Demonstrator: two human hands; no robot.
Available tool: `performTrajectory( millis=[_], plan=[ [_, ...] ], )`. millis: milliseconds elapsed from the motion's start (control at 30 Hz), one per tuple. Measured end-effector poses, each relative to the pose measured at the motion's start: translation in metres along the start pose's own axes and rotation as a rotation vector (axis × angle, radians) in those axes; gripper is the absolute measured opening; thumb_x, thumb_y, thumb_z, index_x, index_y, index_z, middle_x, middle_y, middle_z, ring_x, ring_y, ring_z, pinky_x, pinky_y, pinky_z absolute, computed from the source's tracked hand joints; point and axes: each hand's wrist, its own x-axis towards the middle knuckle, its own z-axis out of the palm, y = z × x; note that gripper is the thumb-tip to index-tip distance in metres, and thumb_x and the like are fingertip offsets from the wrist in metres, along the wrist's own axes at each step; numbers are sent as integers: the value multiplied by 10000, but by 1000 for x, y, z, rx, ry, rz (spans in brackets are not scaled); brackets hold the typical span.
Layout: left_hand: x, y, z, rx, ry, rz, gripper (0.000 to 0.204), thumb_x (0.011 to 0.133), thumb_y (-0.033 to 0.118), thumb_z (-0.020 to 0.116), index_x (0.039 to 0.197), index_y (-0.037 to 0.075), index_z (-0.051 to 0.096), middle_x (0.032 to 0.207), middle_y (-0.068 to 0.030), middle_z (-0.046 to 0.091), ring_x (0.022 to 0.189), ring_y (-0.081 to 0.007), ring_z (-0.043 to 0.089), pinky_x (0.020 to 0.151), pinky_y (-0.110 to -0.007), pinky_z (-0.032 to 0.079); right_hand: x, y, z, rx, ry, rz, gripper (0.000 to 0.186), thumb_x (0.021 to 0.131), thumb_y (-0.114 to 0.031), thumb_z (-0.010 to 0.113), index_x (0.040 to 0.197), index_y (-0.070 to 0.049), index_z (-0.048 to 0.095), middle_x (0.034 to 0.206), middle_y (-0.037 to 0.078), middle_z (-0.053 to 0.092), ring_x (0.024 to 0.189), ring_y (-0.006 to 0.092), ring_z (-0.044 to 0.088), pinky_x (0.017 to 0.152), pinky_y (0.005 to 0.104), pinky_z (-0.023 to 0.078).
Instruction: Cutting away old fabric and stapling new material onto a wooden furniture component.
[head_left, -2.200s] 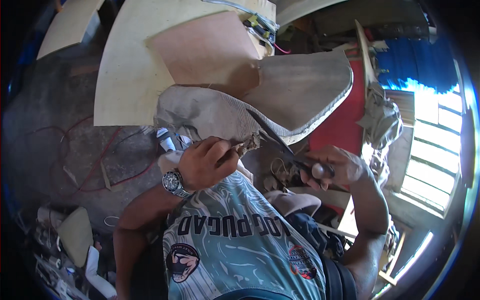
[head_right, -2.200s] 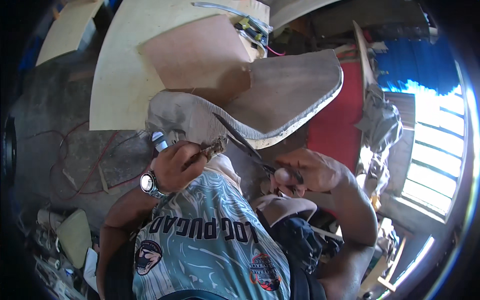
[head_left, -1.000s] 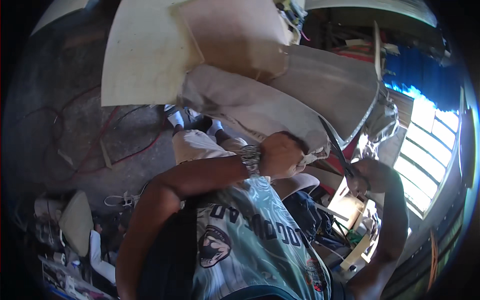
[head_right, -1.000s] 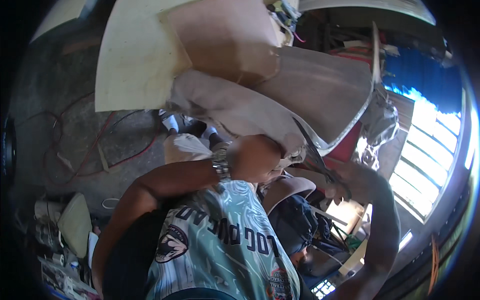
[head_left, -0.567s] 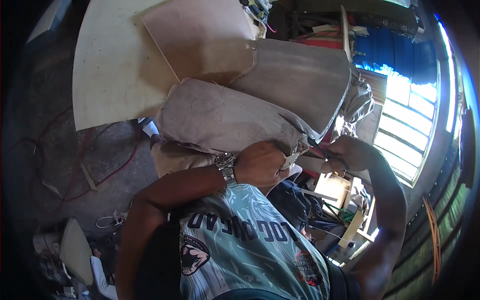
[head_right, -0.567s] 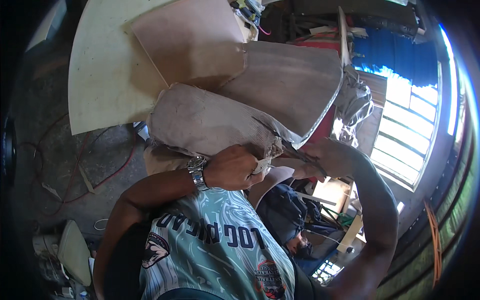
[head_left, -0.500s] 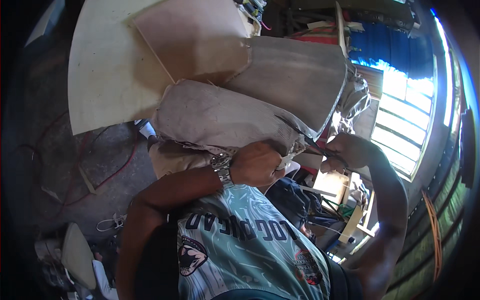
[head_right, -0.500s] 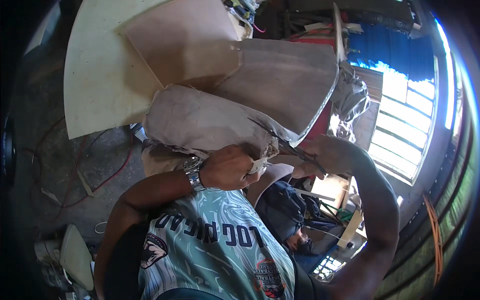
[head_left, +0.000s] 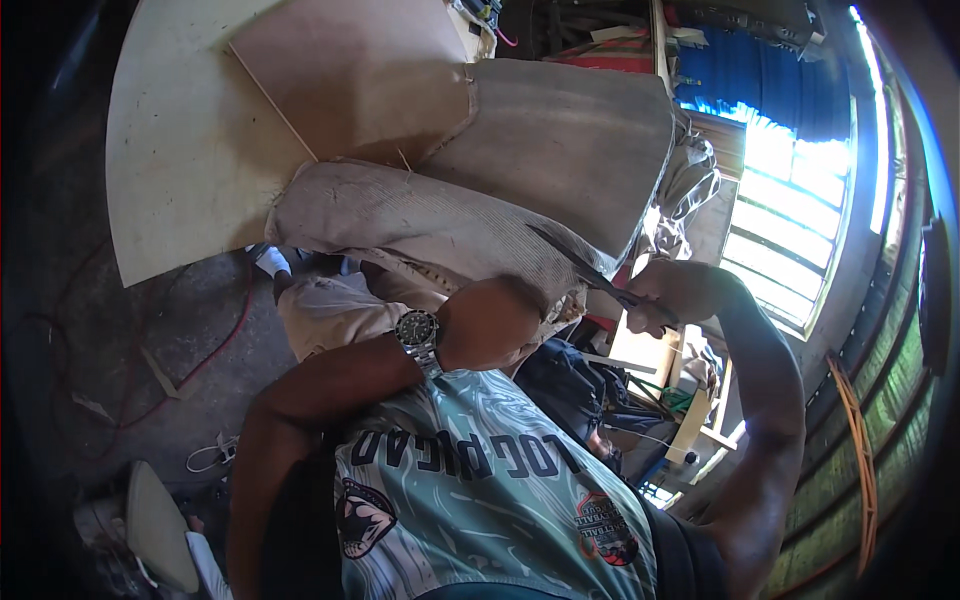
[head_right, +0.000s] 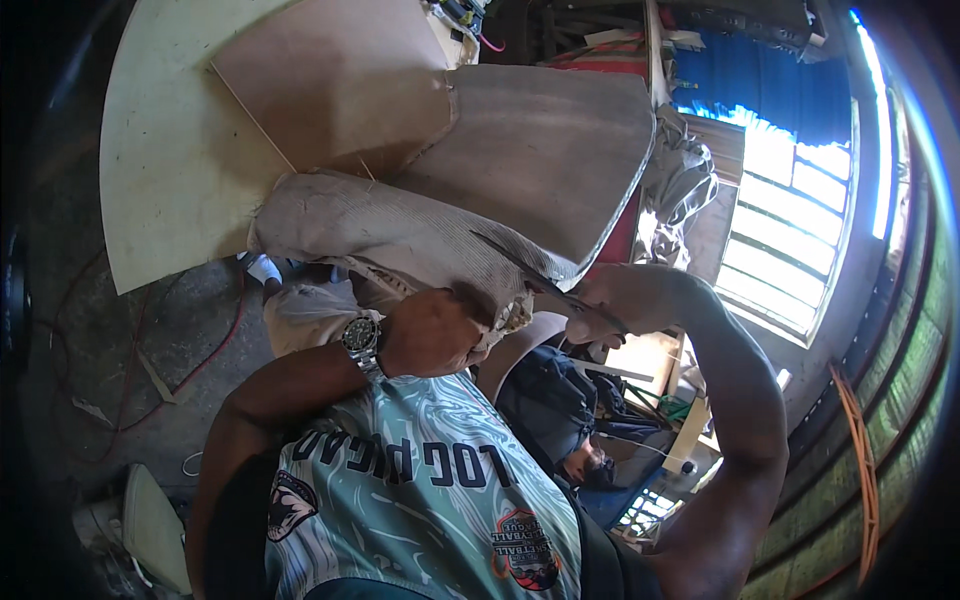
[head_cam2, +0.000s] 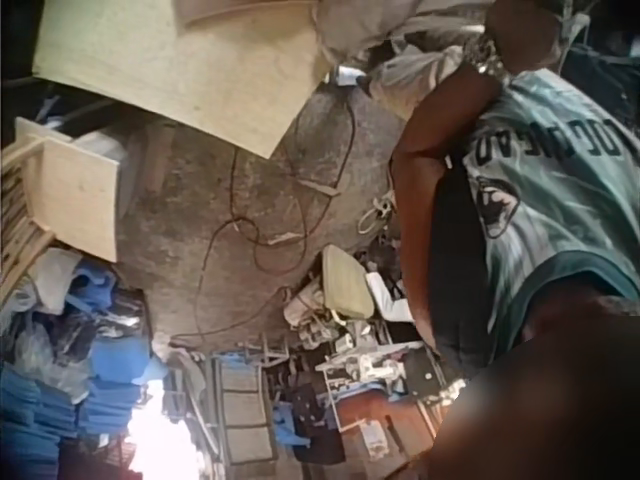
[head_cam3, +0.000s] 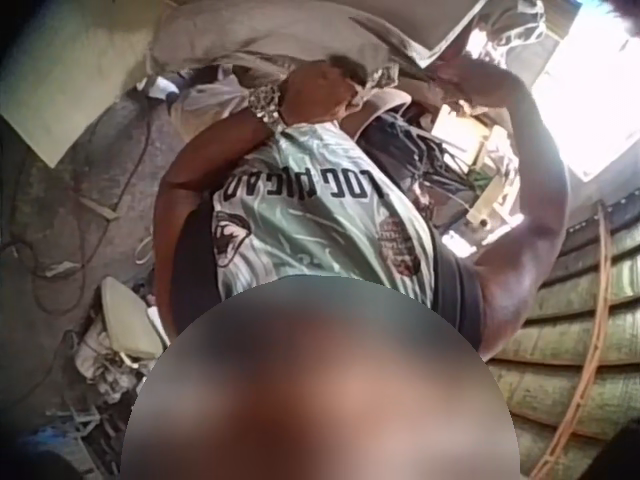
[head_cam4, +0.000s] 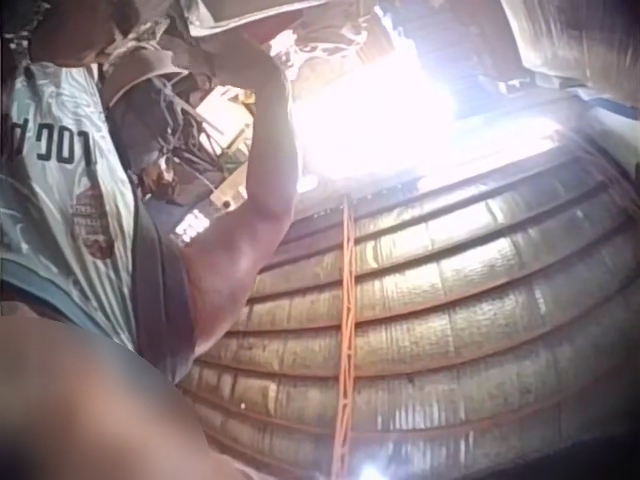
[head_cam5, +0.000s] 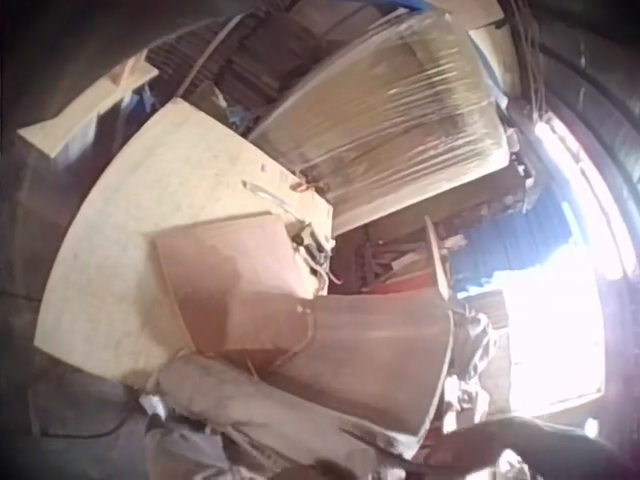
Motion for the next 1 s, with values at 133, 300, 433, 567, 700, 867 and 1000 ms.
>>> performTrajectory(
  millis=[133, 300, 433, 567, 700, 867, 1000],
  plan=[
    [0, 0, -2, -31, -86, -12, 194, 826, 294, 780, 859, 105, 751, 777, -108, 698, 747, -280, 710, 728, -435, 560, -3, -17, 7, -54, 95, 35, 441, 843, -453, 849, 828, -26, 741, 595, 28, 652, 597, 111, 658, 544, 320, 494],
    [-4, -1, -6, -22, -13, -19, 219, 834, 328, 777, 821, 110, 762, 764, -109, 703, 737, -282, 707, 721, -426, 563, -8, -19, 19, 21, 167, 80, 412, 825, -419, 878, 839, -25, 757, 563, 22, 641, 556, 107, 624, 545, 320, 470],
    [-7, 1, -9, -14, 70, 3, 253, 827, 341, 774, 765, 96, 763, 756, -137, 723, 722, -299, 722, 720, -421, 581, -6, -16, 17, 224, 123, -134, 479, 870, -497, 817, 854, -22, 753, 590, 28, 654, 578, 122, 635, 563, 333, 484],
    [-10, 2, -7, -8, 68, -10, 237, 814, 334, 788, 760, 105, 763, 738, -113, 716, 728, -290, 712, 721, -418, 578, 6, -20, 9, -70, 110, 51, 543, 896, -561, 766, 872, -20, 726, 627, 48, 664, 599, 168, 651, 581, 358, 499],
    [-18, -2, -2, 0, 72, -12, 237, 805, 335, 795, 776, 102, 765, 705, -92, 694, 728, -286, 702, 727, -413, 571, 11, -29, 13, -150, 174, 87, 612, 840, -618, 789, 866, -12, 704, 618, 80, 624, 623, 192, 651, 608, 377, 501],
    [-33, -11, 0, -36, -2, -28, 261, 897, 346, 723, 993, 105, 756, 875, -127, 723, 811, -298, 707, 784, -431, 556, 7, -38, 9, -126, 136, 164, 587, 842, -592, 802, 792, -15, 713, 615, 75, 630, 611, 173, 635, 597, 359, 479],
    [-38, -15, 1, -103, -15, -31, 274, 909, 340, 712, 1026, 93, 736, 891, -132, 724, 833, -318, 708, 806, -441, 556, 16, -42, -3, -79, 138, 93, 581, 863, -592, 784, 766, -23, 722, 600, 67, 622, 590, 162, 616, 586, 362, 463]
  ],
)
